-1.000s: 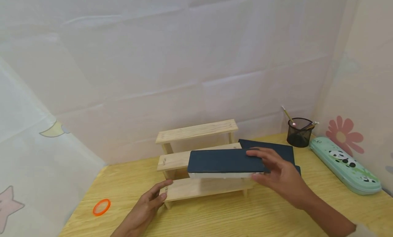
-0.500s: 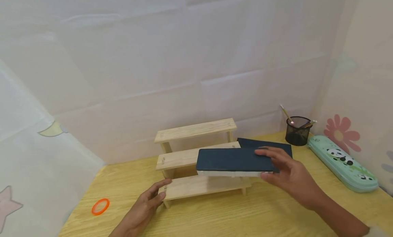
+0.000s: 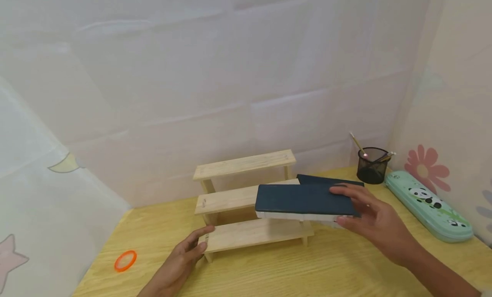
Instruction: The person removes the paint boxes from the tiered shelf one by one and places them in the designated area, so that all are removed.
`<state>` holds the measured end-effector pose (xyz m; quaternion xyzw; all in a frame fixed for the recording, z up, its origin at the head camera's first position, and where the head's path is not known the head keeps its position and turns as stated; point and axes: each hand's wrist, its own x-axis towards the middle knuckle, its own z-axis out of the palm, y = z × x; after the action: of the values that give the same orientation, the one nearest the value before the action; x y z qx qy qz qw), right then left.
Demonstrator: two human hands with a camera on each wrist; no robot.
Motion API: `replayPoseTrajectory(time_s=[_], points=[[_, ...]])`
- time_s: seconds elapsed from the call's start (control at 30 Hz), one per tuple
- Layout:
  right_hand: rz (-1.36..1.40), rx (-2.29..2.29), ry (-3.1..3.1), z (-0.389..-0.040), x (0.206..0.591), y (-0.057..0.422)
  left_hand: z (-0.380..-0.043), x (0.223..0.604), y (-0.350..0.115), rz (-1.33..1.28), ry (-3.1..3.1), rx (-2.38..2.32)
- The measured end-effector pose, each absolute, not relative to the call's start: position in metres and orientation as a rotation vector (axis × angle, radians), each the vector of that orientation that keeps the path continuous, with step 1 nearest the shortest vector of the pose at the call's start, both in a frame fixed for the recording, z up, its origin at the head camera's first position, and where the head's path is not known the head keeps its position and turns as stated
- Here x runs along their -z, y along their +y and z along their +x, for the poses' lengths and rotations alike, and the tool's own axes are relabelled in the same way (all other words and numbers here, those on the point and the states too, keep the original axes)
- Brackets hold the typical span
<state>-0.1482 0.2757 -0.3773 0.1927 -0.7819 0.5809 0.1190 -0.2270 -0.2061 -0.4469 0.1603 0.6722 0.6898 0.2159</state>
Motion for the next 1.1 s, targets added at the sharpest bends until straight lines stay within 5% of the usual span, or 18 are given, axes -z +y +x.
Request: replayPoseTrajectory(time_s=[1.1], points=[[0.538, -1.719, -2.177, -0.128, 0.381, 0.304, -0.226, 0.446, -0.207, 0.440, 1.887, -1.897]])
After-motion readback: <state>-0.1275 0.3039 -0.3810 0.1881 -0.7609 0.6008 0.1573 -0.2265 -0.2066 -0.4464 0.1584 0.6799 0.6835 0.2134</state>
